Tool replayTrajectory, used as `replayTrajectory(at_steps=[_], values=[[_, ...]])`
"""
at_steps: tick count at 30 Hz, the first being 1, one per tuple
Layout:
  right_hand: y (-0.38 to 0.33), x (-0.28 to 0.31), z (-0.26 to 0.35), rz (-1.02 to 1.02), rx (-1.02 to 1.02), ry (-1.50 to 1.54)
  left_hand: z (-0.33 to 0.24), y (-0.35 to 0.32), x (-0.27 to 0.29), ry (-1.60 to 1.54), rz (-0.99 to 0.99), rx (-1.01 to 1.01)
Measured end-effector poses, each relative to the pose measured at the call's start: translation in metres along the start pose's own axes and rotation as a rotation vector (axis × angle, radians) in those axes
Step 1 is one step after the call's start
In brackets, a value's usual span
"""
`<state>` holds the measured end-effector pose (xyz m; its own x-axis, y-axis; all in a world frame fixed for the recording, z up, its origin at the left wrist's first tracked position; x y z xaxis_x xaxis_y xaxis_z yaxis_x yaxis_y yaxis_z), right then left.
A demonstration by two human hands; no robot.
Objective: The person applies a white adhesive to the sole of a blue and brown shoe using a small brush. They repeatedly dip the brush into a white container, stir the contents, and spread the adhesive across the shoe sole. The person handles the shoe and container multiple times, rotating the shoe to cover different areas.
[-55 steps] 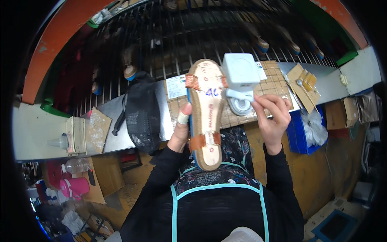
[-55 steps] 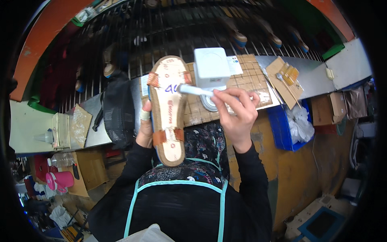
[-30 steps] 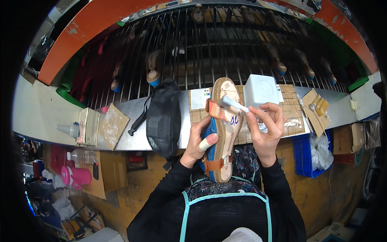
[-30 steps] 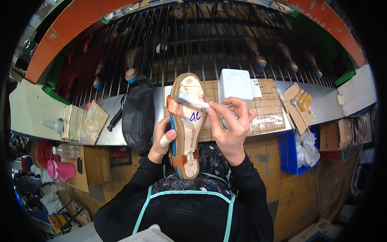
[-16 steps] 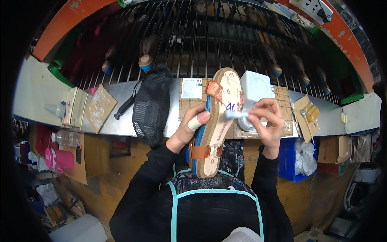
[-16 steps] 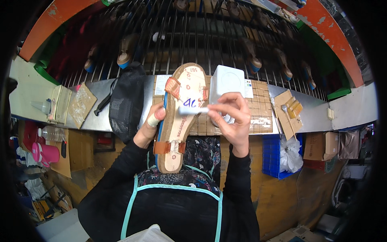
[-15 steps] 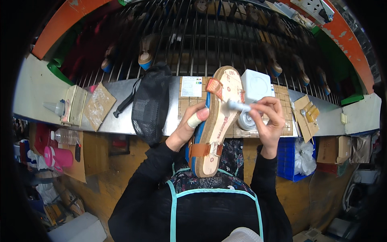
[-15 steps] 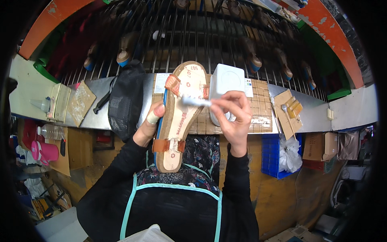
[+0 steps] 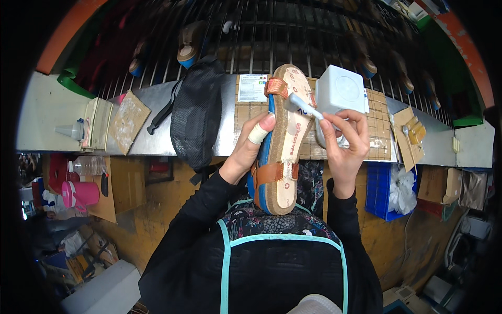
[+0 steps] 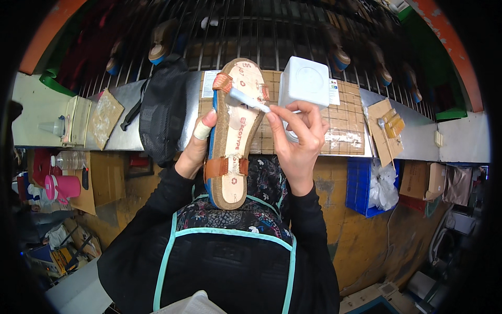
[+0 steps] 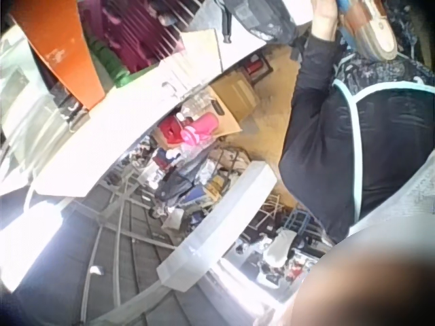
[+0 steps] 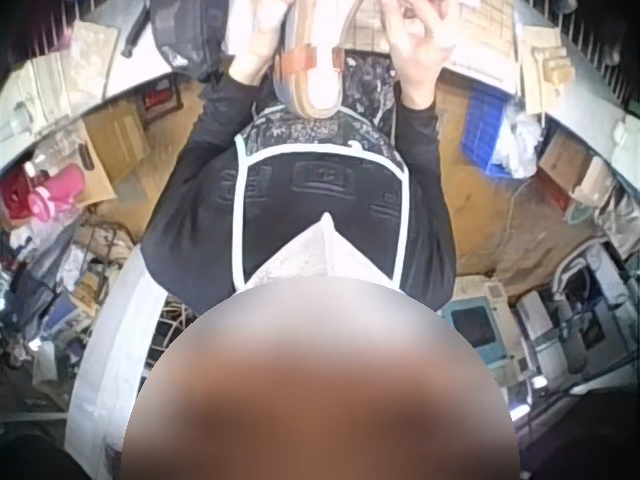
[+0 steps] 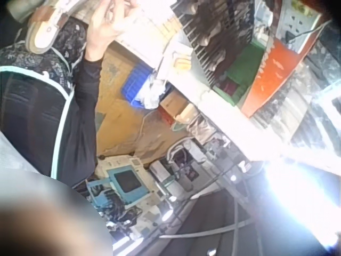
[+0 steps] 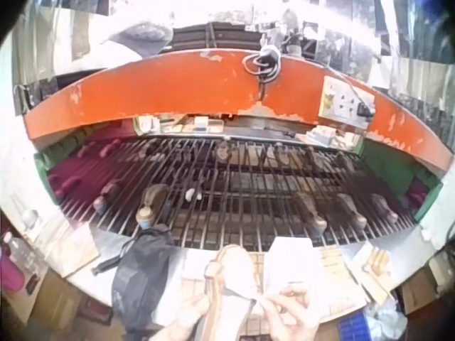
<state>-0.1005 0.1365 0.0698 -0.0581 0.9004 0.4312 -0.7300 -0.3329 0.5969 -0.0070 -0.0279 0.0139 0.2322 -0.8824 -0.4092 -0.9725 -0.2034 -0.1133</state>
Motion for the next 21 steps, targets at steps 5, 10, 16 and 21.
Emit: replayTrajectory(at_steps=[5, 10, 16, 21], values=[[0.003, -0.004, 0.006, -0.081, 0.138, -0.117, -0.009, -0.004, 0.006, 0.128, -0.002, -0.044], [-0.005, -0.009, 0.002, 0.009, 0.088, 0.046, -0.011, -0.002, 0.011, 0.071, -0.041, -0.07], [-0.004, -0.008, 0.002, -0.02, 0.023, 0.103, -0.016, -0.005, 0.011, 0.125, -0.043, -0.095], [0.001, -0.001, 0.012, -0.078, 0.111, -0.082, -0.02, -0.007, 0.011, 0.254, -0.07, -0.177]])
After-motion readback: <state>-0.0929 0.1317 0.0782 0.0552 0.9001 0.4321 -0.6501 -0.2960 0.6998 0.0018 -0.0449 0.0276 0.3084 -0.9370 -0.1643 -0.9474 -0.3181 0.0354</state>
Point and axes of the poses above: each hand's wrist, its own y-axis towards the middle knuckle, its own x-axis out of the back of the hand, z = x × y, the point moved 3 cm from there along y, towards the middle knuckle
